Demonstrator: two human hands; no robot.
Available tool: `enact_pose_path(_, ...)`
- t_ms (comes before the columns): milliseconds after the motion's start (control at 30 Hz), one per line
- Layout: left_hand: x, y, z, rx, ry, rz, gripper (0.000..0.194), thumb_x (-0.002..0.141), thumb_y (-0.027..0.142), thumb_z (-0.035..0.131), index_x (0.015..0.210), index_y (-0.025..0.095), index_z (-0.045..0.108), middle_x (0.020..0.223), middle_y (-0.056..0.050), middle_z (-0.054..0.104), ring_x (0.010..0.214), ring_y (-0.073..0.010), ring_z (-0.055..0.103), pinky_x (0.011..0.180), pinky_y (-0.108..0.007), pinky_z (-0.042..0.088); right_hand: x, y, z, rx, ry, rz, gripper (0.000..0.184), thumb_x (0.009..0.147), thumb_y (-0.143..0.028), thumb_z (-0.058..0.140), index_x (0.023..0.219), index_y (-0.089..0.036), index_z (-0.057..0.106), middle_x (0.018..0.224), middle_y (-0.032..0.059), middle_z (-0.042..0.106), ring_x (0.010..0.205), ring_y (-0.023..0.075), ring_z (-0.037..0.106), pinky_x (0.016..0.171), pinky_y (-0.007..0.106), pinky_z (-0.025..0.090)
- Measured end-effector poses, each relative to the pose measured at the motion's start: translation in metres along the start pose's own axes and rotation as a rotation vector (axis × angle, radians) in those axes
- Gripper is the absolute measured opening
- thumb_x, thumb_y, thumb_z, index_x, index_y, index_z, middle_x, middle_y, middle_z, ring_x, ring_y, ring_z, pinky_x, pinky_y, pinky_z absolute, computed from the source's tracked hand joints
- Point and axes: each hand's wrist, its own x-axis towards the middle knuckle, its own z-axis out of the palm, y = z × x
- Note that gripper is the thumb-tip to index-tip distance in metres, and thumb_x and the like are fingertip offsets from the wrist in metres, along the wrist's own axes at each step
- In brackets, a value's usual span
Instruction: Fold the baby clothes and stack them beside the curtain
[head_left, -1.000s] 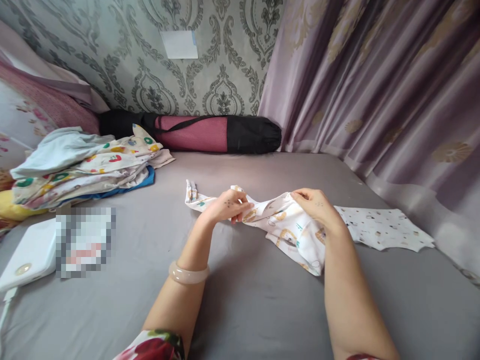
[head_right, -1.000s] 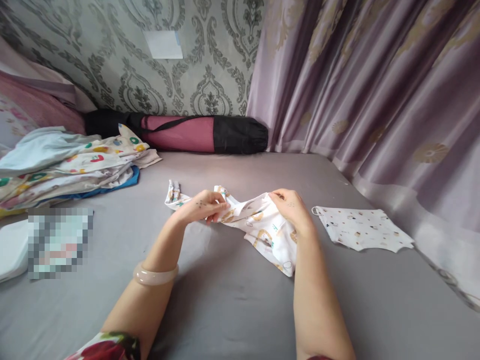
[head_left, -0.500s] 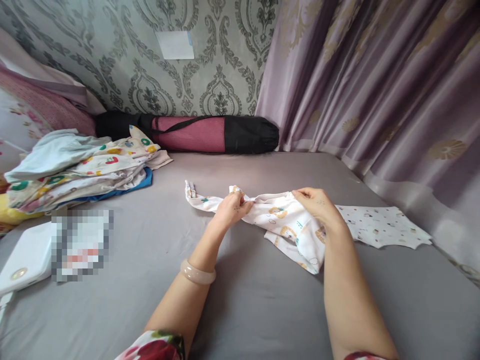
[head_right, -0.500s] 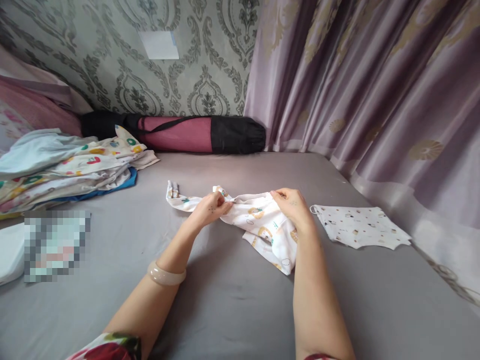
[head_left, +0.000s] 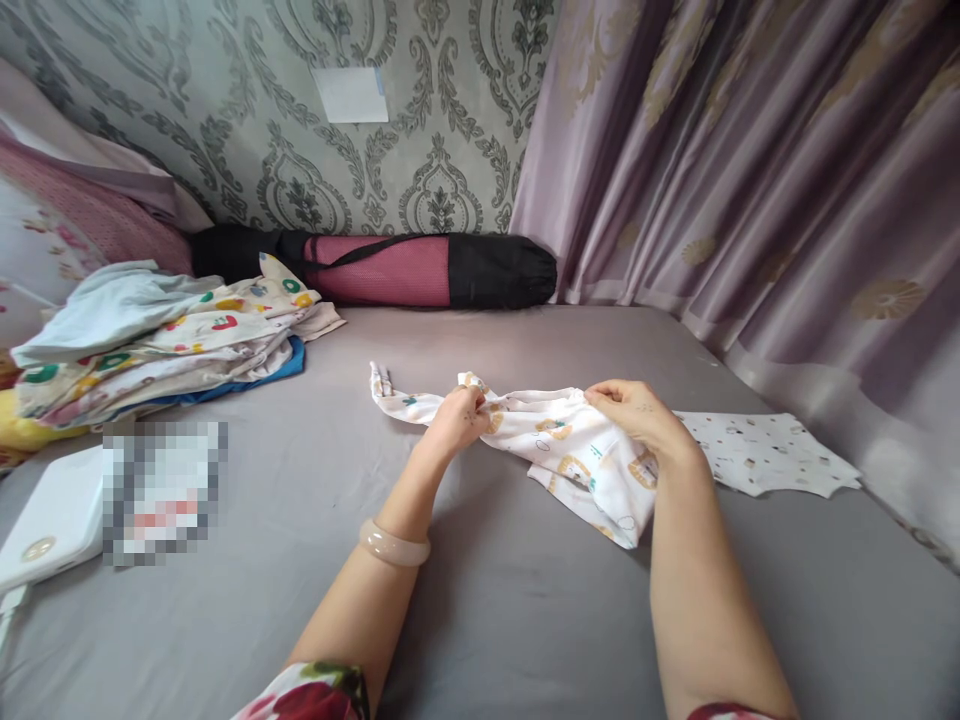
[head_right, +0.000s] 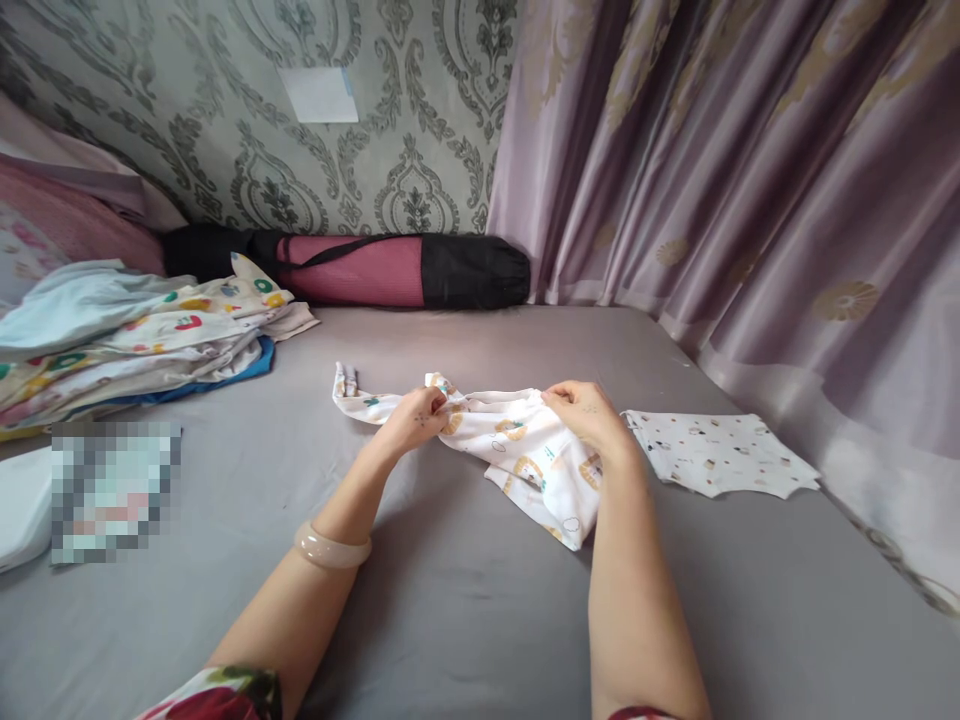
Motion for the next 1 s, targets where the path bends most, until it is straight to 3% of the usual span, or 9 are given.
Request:
enact_pose_path(267,0.004,-0.006,0.006,0.05,0.043,-0.023,0.023,0.078,0.006,0.047,0.06,0.017,0.055,0.061,0.001,0.047,0.06,-0.0131,0.044,0.063,-0.025,0.033,-0.003,0.005,-0.01,-0.116,-0.147,-0.105,0.034,0.074,-0.036,0.07,0.103,-0.018,0.072,0.098,0.0064,0.074,0.086,0.0215,0.066,0.073,0.028,0.05)
enact_pose_path(433,0.005,-0.009,0.006,-0.048,0.007,-0.074,0.025,0.079,0.013,0.044,0.058,0.017,0.056,0.053,0.002,0.041,0.056,-0.013,0.041,0.059,-0.026,0.031,-0.007,-0.005,-0.008,-0.334,-0.076,-0.134,0.023,0.081,-0.031,0.063,0.096,-0.018,0.075,0.096,0.0075,0.074,0.089,0.0233,0.067,0.077,0.029,0.049)
enact_pose_path(533,0.005,-0.012,-0.003,-0.115,-0.001,-0.12,0.024,0.079,0.018,0.044,0.061,0.016,0.06,0.054,0.002,0.046,0.059,-0.0139,0.046,0.058,-0.025,0.033,-0.011,-0.015,-0.005,-0.428,-0.027,-0.141,0.022,0.083,-0.03,0.061,0.096,-0.019,0.075,0.103,0.0092,0.074,0.097,0.0248,0.066,0.082,0.03,0.047)
enact_pose_path(700,-0.001,-0.017,-0.037,-0.146,0.092,-0.123,0.023,0.079,0.026,0.046,0.07,0.015,0.065,0.052,0.002,0.05,0.056,-0.0144,0.051,0.055,-0.024,0.035,-0.021,-0.03,0.0,-0.444,0.047,-0.216,0.024,0.087,-0.036,0.059,0.097,-0.023,0.076,0.102,0.0079,0.074,0.097,0.0241,0.066,0.081,0.028,0.046)
enact_pose_path(867,-0.014,-0.014,-0.087,-0.278,0.121,-0.168,0.03,0.083,0.033,0.045,0.098,0.017,0.066,0.046,0.003,0.055,0.041,-0.0141,0.05,0.048,-0.024,0.038,-0.028,-0.054,0.008,-0.467,0.073,-0.295,0.031,0.092,-0.042,0.051,0.09,-0.024,0.076,0.093,0.0071,0.075,0.089,0.0234,0.066,0.073,0.027,0.044)
enact_pose_path(1000,-0.028,-0.007,-0.128,-0.169,0.213,-0.027,0.027,0.082,0.038,0.051,0.088,0.017,0.067,0.055,0.0,0.061,0.05,-0.0152,0.058,0.053,-0.023,0.043,-0.031,-0.079,0.005,-0.466,0.062,-0.415,0.034,0.095,-0.037,0.045,0.091,-0.023,0.076,0.095,0.0063,0.075,0.088,0.0222,0.066,0.073,0.027,0.043)
